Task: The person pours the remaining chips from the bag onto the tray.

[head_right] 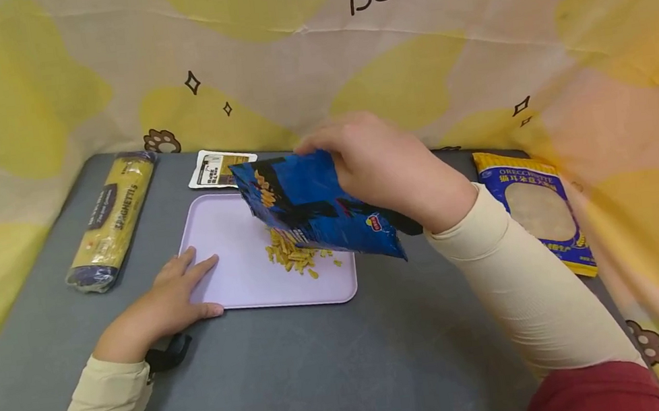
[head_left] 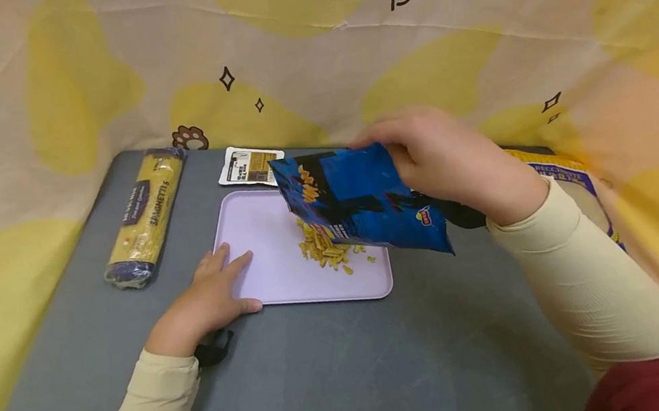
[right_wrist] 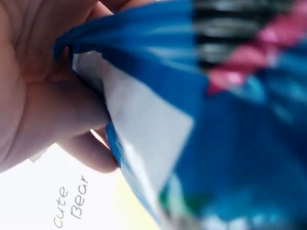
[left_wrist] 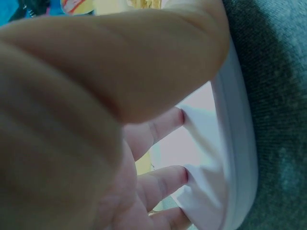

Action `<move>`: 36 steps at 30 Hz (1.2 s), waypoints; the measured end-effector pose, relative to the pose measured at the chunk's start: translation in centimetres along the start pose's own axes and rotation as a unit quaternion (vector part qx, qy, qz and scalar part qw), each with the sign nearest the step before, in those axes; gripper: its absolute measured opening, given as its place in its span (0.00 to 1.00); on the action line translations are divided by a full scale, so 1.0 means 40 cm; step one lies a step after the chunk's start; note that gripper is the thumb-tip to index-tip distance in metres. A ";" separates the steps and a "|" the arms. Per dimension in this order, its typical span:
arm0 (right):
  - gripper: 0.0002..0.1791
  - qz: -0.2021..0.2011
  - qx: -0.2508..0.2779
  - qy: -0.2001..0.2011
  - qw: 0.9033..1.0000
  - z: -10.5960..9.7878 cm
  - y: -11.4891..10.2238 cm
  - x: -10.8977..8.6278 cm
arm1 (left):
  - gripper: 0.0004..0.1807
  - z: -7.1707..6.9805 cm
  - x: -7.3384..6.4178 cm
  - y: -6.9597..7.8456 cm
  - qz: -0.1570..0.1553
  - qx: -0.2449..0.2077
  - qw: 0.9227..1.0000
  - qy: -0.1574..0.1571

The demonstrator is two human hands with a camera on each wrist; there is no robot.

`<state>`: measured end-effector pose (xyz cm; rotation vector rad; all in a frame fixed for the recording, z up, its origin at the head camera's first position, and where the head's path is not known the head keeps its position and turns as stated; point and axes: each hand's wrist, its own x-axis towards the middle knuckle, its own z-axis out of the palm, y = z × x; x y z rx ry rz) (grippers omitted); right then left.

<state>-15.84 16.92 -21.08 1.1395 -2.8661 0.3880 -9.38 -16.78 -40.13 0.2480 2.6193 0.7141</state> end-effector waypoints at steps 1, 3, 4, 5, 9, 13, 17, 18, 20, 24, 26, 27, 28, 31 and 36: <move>0.25 0.002 0.001 0.000 1.000 -0.001 0.000 -0.001 | 0.51 0.000 0.000 0.001 -0.001 -0.001 1.000 0.000; 0.25 0.005 0.001 0.003 1.000 -0.002 0.002 -0.002 | 0.51 0.000 0.000 0.002 -0.001 -0.001 1.000 0.001; 0.25 0.005 -0.002 0.003 1.000 -0.002 0.003 -0.002 | 0.51 -0.001 0.000 0.003 0.000 -0.001 1.000 0.001; 0.25 0.005 -0.004 0.001 1.000 -0.002 0.004 -0.002 | 0.51 -0.001 0.000 0.004 -0.001 0.000 1.000 0.001; 0.25 0.007 -0.003 0.008 1.000 0.000 0.006 -0.005 | 0.51 -0.002 0.001 0.006 0.000 -0.001 1.000 0.000; 0.24 -0.006 0.003 0.012 1.000 0.009 -0.001 -0.010 | 0.51 -0.002 0.001 0.007 0.002 0.000 1.000 0.002; 0.24 -0.007 0.008 0.002 1.000 0.013 -0.003 -0.016 | 0.51 -0.004 0.001 0.008 -0.001 0.000 1.000 -0.001; 0.24 -0.002 0.017 0.000 1.000 0.012 -0.001 -0.019 | 0.51 -0.005 0.001 0.008 0.000 0.000 1.000 -0.002; 0.24 0.009 0.029 0.009 0.999 0.005 0.005 -0.027 | 0.52 -0.005 0.002 0.008 -0.001 0.001 1.000 -0.005; 0.25 0.007 0.050 0.035 0.998 0.001 0.024 -0.044 | 0.51 -0.001 0.003 0.003 0.004 0.002 1.000 0.002; 0.24 0.011 0.052 0.040 0.998 0.005 0.033 -0.050 | 0.51 -0.002 0.002 0.001 0.003 0.001 1.000 0.004; 0.24 0.015 0.055 0.043 0.997 0.008 0.039 -0.053 | 0.51 -0.001 0.002 0.000 0.002 0.001 1.000 0.004; 0.24 0.021 0.057 0.046 0.997 0.011 0.045 -0.057 | 0.51 -0.002 0.002 -0.001 0.002 0.001 1.000 0.005; 0.24 0.047 0.078 0.062 0.994 0.023 0.064 -0.077 | 0.52 -0.003 -0.001 0.001 -0.002 0.000 1.000 0.000; 0.21 0.150 0.146 0.113 0.971 0.058 0.093 -0.144 | 0.52 0.003 -0.006 0.000 0.000 0.001 1.000 -0.001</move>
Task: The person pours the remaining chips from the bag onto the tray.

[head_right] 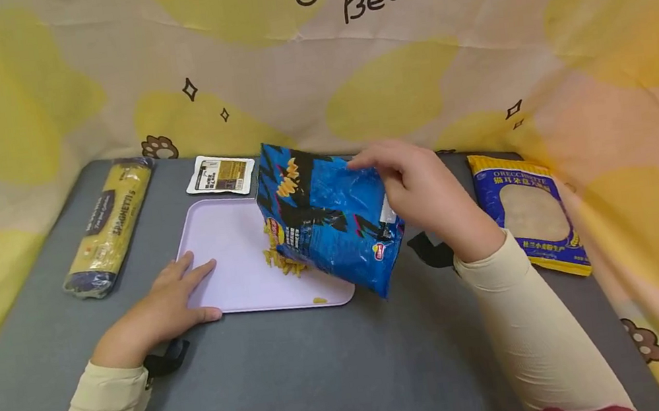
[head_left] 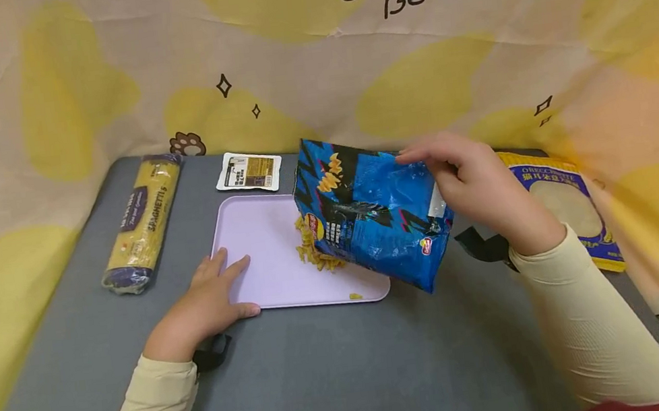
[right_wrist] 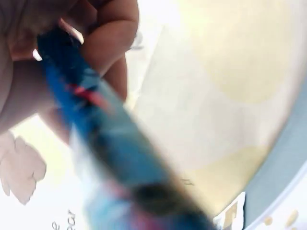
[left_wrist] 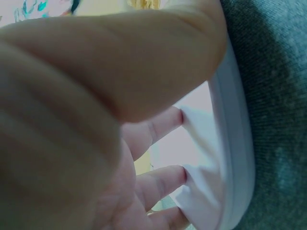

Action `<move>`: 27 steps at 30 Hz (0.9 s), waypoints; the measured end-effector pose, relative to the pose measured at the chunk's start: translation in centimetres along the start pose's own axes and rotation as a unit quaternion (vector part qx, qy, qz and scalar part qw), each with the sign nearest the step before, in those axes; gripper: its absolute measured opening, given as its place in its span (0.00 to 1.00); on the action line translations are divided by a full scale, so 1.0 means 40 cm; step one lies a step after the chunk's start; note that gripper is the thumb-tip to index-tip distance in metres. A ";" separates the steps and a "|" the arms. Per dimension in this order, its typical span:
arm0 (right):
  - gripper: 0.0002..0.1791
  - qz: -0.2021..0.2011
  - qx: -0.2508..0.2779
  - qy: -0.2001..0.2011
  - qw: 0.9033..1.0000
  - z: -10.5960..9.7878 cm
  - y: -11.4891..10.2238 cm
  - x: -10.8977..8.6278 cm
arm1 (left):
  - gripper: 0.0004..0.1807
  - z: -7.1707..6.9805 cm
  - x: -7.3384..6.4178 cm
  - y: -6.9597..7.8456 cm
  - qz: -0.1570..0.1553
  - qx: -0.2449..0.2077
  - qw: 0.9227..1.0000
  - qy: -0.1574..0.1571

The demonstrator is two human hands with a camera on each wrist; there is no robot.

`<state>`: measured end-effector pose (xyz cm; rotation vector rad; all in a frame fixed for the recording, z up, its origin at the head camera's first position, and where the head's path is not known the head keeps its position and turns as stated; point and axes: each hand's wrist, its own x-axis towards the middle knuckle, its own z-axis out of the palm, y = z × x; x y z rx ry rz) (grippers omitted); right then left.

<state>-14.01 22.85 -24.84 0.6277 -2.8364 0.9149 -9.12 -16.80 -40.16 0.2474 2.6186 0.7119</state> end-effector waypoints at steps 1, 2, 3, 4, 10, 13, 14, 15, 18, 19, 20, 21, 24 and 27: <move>0.20 0.024 0.011 0.015 1.000 0.002 0.011 -0.014 | 0.52 0.002 0.000 0.000 0.000 0.000 1.000 0.000; 0.19 0.048 0.020 0.032 0.998 0.005 0.023 -0.029 | 0.51 0.003 0.000 -0.001 0.001 0.000 1.000 0.000; 0.19 0.071 0.029 0.048 0.996 0.008 0.037 -0.044 | 0.51 0.004 0.000 -0.001 0.002 0.000 1.000 0.000; 0.18 0.095 0.035 0.064 0.993 0.011 0.050 -0.059 | 0.51 0.005 0.000 -0.002 0.003 0.000 1.000 0.001; 0.22 0.230 0.105 0.120 0.960 0.026 0.134 -0.151 | 0.51 0.007 -0.003 -0.005 0.004 0.001 1.000 0.001; 0.24 0.287 0.142 0.127 0.939 0.039 0.168 -0.196 | 0.52 0.008 -0.004 -0.010 0.006 0.001 1.000 0.002; 0.25 0.301 0.150 0.128 0.933 0.044 0.178 -0.209 | 0.52 0.009 -0.004 -0.012 0.008 0.000 1.000 0.003; 0.25 0.314 0.154 0.128 0.928 0.050 0.189 -0.222 | 0.51 0.010 -0.003 -0.012 0.009 -0.001 1.000 0.004; 0.27 0.344 0.158 0.116 0.918 0.068 0.219 -0.257 | 0.51 0.012 -0.001 -0.013 0.013 -0.003 1.000 0.007; 0.27 0.348 0.157 0.109 0.918 0.074 0.230 -0.268 | 0.51 0.012 -0.001 -0.012 0.013 -0.003 1.000 0.007; 0.27 0.351 0.153 0.102 0.918 0.080 0.240 -0.279 | 0.51 0.012 -0.001 -0.011 0.013 -0.003 1.000 0.007; 0.27 0.352 0.149 0.093 0.919 0.085 0.250 -0.288 | 0.51 0.011 -0.001 -0.011 0.014 -0.002 1.000 0.007; 0.27 0.345 0.129 0.067 0.927 0.101 0.276 -0.308 | 0.51 0.009 -0.002 -0.011 0.018 -0.002 1.000 0.009; 0.27 0.335 0.100 0.045 0.936 0.113 0.294 -0.318 | 0.51 0.007 -0.001 -0.011 0.021 -0.002 1.000 0.010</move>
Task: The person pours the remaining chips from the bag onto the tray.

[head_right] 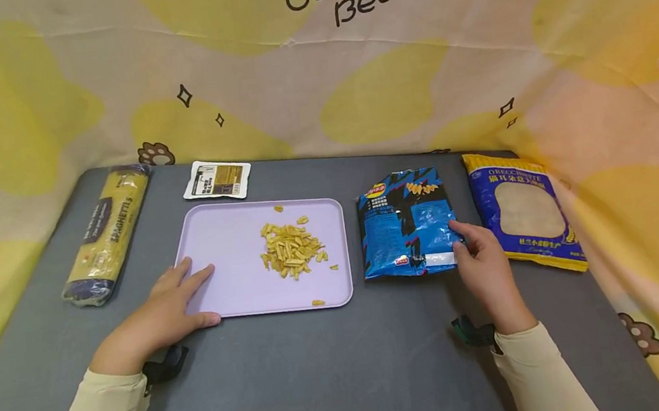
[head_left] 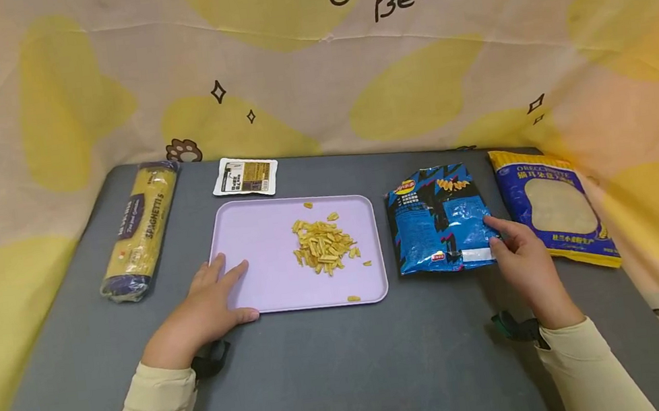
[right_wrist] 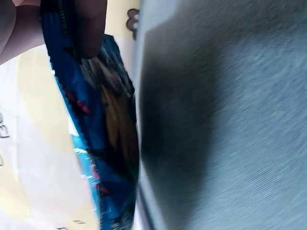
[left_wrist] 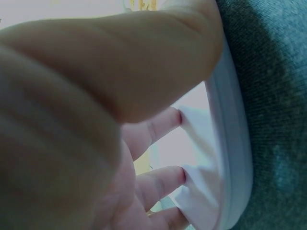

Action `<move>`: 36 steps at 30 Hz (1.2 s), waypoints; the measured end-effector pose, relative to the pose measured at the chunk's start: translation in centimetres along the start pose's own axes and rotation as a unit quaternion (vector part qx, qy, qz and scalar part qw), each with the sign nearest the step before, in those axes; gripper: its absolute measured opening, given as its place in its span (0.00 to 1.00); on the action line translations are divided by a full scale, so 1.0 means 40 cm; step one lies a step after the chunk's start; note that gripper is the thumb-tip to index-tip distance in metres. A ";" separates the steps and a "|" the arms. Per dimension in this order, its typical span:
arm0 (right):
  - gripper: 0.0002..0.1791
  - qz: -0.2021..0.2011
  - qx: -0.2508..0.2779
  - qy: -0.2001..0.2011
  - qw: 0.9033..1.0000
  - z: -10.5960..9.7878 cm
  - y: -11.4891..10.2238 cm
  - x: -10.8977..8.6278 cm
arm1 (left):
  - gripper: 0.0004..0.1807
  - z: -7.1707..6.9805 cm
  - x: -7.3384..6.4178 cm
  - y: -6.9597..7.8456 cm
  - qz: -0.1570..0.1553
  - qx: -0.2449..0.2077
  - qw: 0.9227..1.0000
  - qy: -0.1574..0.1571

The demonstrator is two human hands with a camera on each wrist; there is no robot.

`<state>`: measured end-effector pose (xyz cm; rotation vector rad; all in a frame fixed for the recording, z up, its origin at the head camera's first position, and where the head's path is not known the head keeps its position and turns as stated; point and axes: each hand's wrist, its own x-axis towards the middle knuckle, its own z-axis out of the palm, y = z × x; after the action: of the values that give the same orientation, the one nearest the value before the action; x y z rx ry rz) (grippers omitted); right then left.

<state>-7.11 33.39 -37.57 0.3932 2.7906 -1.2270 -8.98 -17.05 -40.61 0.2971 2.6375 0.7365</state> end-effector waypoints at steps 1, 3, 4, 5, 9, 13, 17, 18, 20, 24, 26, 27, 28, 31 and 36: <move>0.27 -0.009 -0.013 -0.003 1.000 0.003 0.005 0.003 | 0.51 0.000 0.000 0.000 0.001 0.001 1.000 0.001; 0.27 -0.030 -0.037 -0.010 0.999 0.008 0.012 0.008 | 0.51 -0.001 0.001 -0.001 -0.001 0.003 1.000 0.000; 0.27 -0.040 -0.055 -0.014 0.998 0.010 0.015 0.011 | 0.51 -0.002 0.001 -0.002 0.000 0.005 1.000 0.000; 0.27 -0.048 -0.069 -0.019 0.996 0.013 0.017 0.013 | 0.51 -0.002 0.001 -0.002 0.000 0.006 1.000 0.001; 0.32 -0.056 -0.146 -0.049 0.987 0.028 0.023 0.018 | 0.51 -0.005 0.002 -0.002 -0.003 0.007 1.000 0.000; 0.35 -0.048 -0.205 -0.076 0.975 0.047 0.025 0.018 | 0.51 -0.006 0.004 0.000 -0.005 0.007 1.000 -0.003; 0.36 -0.044 -0.242 -0.086 0.965 0.059 0.024 0.017 | 0.51 -0.003 0.009 0.002 -0.009 0.004 1.000 -0.007; 0.36 -0.044 -0.248 -0.087 0.964 0.062 0.023 0.016 | 0.51 -0.002 0.010 0.002 -0.009 0.004 1.000 -0.008; 0.37 -0.045 -0.257 -0.088 0.961 0.066 0.023 0.015 | 0.51 -0.001 0.011 0.003 -0.009 0.004 1.000 -0.007; 0.37 -0.048 -0.262 -0.083 0.960 0.070 0.025 0.012 | 0.51 -0.004 0.010 0.002 -0.004 0.007 1.000 -0.004; 0.37 -0.047 -0.264 -0.080 0.960 0.072 0.029 0.013 | 0.51 -0.007 0.009 0.002 -0.001 0.009 1.000 -0.002; 0.37 -0.049 -0.265 -0.079 0.960 0.073 0.030 0.014 | 0.51 -0.008 0.008 0.001 0.001 0.011 1.000 -0.001; 0.37 -0.050 -0.266 -0.078 0.960 0.074 0.031 0.014 | 0.51 -0.009 0.008 0.001 0.003 0.014 1.000 -0.001; 0.38 -0.056 -0.278 -0.066 0.957 0.072 0.028 0.013 | 0.51 -0.012 0.007 -0.003 0.006 0.025 1.000 -0.002; 0.37 -0.106 -0.294 -0.003 0.950 0.048 -0.018 0.002 | 0.53 -0.033 0.008 0.002 0.008 0.036 0.999 -0.009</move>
<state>-7.46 31.53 -38.36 0.0438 3.0596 -0.3577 -9.83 -17.48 -39.64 0.3428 2.6508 0.6414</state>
